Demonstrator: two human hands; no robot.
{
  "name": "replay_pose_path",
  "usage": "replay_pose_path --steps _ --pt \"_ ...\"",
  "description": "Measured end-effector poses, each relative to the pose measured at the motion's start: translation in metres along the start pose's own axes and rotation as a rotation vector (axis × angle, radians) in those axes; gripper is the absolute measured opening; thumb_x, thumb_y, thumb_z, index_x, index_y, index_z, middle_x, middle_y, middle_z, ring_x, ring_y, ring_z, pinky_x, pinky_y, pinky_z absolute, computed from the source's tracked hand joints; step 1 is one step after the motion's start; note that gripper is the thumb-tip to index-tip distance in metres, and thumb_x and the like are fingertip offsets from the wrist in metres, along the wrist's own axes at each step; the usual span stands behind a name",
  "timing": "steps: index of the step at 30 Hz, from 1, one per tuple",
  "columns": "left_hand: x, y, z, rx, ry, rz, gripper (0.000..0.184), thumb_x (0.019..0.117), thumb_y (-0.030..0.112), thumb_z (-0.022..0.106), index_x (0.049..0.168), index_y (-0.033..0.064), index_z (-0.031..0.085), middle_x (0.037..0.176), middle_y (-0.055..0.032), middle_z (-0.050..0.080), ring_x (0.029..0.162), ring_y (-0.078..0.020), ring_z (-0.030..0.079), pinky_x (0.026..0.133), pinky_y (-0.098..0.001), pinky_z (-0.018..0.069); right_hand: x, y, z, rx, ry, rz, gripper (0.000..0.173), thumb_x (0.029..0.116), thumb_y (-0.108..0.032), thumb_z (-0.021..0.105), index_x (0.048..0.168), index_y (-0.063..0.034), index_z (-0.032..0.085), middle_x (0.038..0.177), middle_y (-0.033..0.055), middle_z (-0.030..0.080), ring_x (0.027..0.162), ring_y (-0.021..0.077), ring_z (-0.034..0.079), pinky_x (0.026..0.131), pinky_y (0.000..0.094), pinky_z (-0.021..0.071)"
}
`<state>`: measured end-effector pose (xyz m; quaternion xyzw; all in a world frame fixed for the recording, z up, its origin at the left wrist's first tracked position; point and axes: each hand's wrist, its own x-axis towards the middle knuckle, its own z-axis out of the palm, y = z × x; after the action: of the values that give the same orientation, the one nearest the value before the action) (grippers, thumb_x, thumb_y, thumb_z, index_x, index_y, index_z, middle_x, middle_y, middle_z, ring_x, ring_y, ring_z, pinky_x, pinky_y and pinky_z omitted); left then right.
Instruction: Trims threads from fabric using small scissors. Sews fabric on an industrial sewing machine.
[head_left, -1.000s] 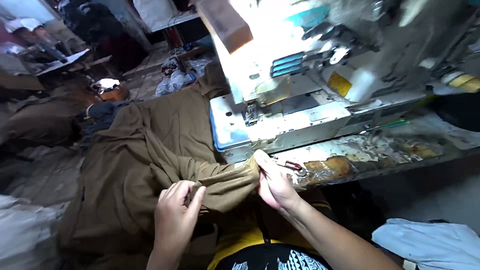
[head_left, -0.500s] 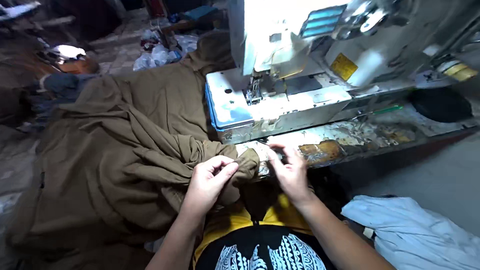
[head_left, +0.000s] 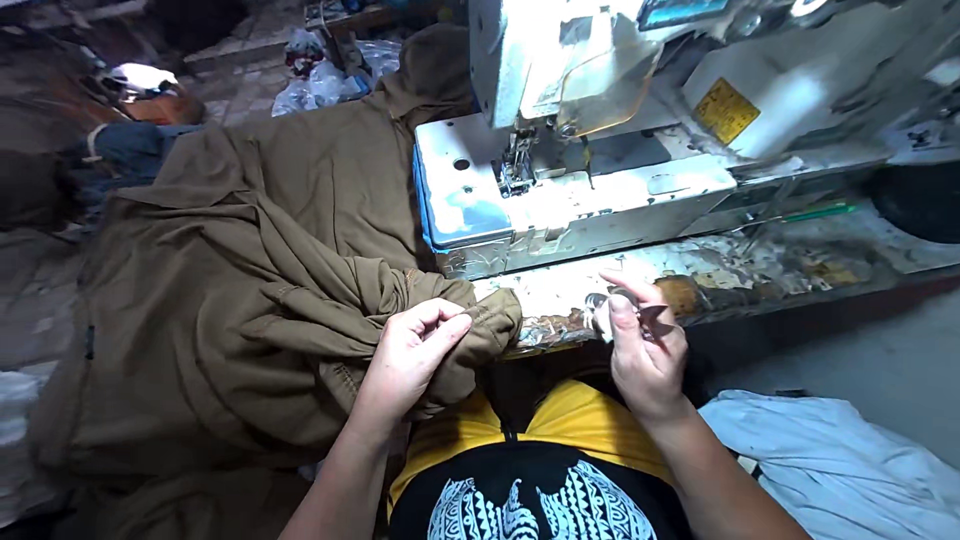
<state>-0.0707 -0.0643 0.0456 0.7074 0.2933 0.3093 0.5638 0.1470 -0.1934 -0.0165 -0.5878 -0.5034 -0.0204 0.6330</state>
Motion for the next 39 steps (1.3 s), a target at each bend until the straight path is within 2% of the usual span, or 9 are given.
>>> replay_pose_path --steps 2,3,5,7,8,11,15,31,39 --pt "0.000 0.001 0.001 -0.017 -0.003 -0.009 0.012 0.0966 0.009 0.063 0.089 0.0094 0.073 0.077 0.0050 0.070 0.072 0.0001 0.065 0.069 -0.0163 0.0537 0.002 -0.030 -0.006 0.088 -0.185 0.080 0.044 0.1090 -0.042 0.046 0.138 -0.0096 0.053 0.092 -0.0034 0.063 0.072 -0.0082 0.056 0.065 0.0115 0.0493" --pt "0.000 0.000 0.000 -0.023 -0.013 -0.004 0.012 0.0968 0.009 0.063 0.089 0.0097 0.073 0.078 0.0052 0.070 0.073 0.0002 0.065 0.070 -0.0167 0.0543 0.001 -0.040 -0.006 0.156 -0.306 0.119 0.048 0.1079 -0.046 0.046 0.137 -0.0089 0.052 0.092 -0.0036 0.062 0.072 -0.0078 0.054 0.065 0.0115 0.0485" --pt "0.001 0.000 -0.001 -0.021 -0.021 -0.001 0.013 0.0967 0.009 0.063 0.089 0.0105 0.072 0.078 0.0062 0.070 0.073 0.0008 0.065 0.070 -0.0167 0.0544 -0.002 -0.053 0.003 0.337 -0.508 0.187 0.044 0.1107 -0.040 0.040 0.129 -0.0051 0.060 0.098 -0.0024 0.063 0.073 -0.0066 0.051 0.064 0.0119 0.0452" --pt "0.000 0.000 -0.001 -0.007 -0.017 -0.019 0.012 0.0965 0.009 0.063 0.089 0.0112 0.073 0.077 0.0065 0.069 0.071 0.0008 0.064 0.068 -0.0167 0.0533 -0.008 -0.059 0.015 0.444 -0.598 0.255 0.039 0.1123 -0.026 0.037 0.121 -0.0015 0.066 0.092 -0.0021 0.063 0.066 -0.0056 0.052 0.057 0.0111 0.0453" --pt "0.000 0.000 -0.001 -0.006 -0.020 -0.027 0.013 0.0966 0.009 0.063 0.088 0.0114 0.072 0.076 0.0066 0.068 0.071 0.0008 0.063 0.067 -0.0167 0.0531 -0.011 -0.061 0.021 0.479 -0.617 0.310 0.038 0.1124 -0.023 0.036 0.120 -0.0014 0.066 0.087 -0.0042 0.062 0.062 -0.0063 0.051 0.054 0.0101 0.0445" --pt "0.000 0.002 -0.001 -0.013 -0.033 -0.030 0.013 0.0968 0.008 0.063 0.087 0.0107 0.071 0.074 0.0062 0.066 0.069 0.0009 0.061 0.066 -0.0160 0.0515 -0.014 -0.062 0.035 0.497 -0.612 0.434 0.036 0.1120 -0.022 0.037 0.120 -0.0027 0.066 0.078 -0.0078 0.060 0.056 -0.0067 0.047 0.048 0.0100 0.0396" --pt "0.001 0.003 -0.003 -0.030 -0.063 -0.035 0.014 0.0977 0.009 0.062 0.087 0.0101 0.071 0.075 0.0060 0.066 0.070 0.0006 0.061 0.067 -0.0162 0.0511 -0.010 -0.059 0.046 0.429 -0.598 0.467 0.035 0.1115 -0.022 0.037 0.116 -0.0033 0.067 0.075 -0.0089 0.059 0.055 -0.0068 0.046 0.049 0.0104 0.0388" --pt "0.001 0.000 -0.005 -0.056 -0.100 -0.010 0.014 0.0984 0.008 0.061 0.088 0.0084 0.070 0.073 0.0041 0.064 0.067 -0.0003 0.060 0.064 -0.0156 0.0501 -0.012 -0.063 0.045 0.403 -0.613 0.436 0.035 0.1112 -0.021 0.038 0.114 -0.0034 0.068 0.077 -0.0086 0.058 0.061 -0.0069 0.049 0.053 0.0093 0.0410" --pt "0.001 -0.002 -0.006 -0.029 -0.108 0.007 0.014 0.0985 0.010 0.062 0.087 0.0087 0.070 0.074 0.0045 0.064 0.067 -0.0004 0.060 0.063 -0.0159 0.0501 -0.011 -0.061 0.044 0.389 -0.602 0.426 0.035 0.1112 -0.020 0.038 0.113 -0.0036 0.068 0.078 -0.0089 0.060 0.059 -0.0075 0.049 0.052 0.0090 0.0403"
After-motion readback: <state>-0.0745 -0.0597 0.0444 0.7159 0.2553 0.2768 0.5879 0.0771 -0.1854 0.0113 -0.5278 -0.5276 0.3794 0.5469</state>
